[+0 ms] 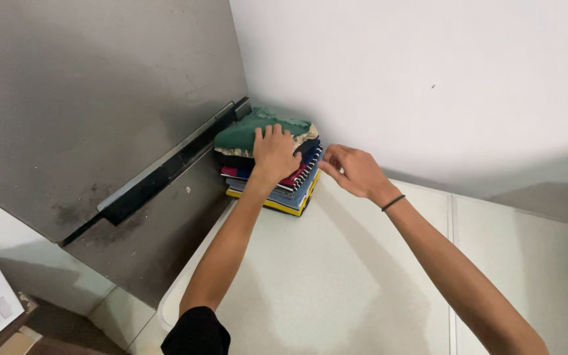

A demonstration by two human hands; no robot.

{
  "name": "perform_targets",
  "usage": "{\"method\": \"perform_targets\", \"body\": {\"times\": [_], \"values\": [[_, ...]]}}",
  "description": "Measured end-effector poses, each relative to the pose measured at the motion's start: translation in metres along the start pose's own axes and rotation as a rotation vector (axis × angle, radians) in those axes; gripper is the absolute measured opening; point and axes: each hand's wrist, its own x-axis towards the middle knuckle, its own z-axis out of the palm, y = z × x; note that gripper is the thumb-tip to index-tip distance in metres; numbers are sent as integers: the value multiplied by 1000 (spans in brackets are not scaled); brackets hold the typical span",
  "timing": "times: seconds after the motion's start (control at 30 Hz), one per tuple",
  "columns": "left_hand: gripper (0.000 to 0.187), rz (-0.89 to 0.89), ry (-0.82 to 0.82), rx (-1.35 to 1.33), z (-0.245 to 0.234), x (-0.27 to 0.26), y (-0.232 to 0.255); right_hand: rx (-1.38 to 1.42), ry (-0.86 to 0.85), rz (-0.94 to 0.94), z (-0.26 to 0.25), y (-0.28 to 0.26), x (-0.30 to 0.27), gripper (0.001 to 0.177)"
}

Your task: The person folds a green t-shirt on a white table, smoothing it out and folding it into a compact rectangle. They then place the folded shirt on a stack of other clothes. Finally, they retrieve a white t-shirt from a suitcase and begin to fold it.

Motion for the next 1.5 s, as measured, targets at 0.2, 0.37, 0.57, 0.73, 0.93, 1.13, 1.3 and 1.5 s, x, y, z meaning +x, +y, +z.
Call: {"method": "perform_targets", "body": {"times": [0.2, 0.37, 0.57, 0.73, 0.93, 1.13, 1.3, 1.5], "values": [[41, 147, 63, -218, -16, 23, 70, -145, 22, 58, -57, 8, -21, 26], [23, 304, 261, -363, -39, 50, 144, -228, 89, 71, -111, 22, -44, 18], [15, 456, 248, -595, -60, 71, 233, -318, 184, 227, -179, 30, -109, 19], [22, 645, 306, -865, -67, 68, 314, -499, 214, 302, -228, 39, -180, 22], [22, 890, 235, -962, -88, 56, 423, -772, 188, 472, -287, 33, -279, 25], [24, 1117, 117, -1017, -94, 39, 538, -924, 149, 673, -351, 45, -371, 21], [22, 1187, 67, -976, -74, 35, 641, -1019, 96, 734, -398, 105, -446, 16], [29, 1208, 27, -979, -48, 44, 745, -1077, 59, 768, -431, 202, -516, 20]]}}
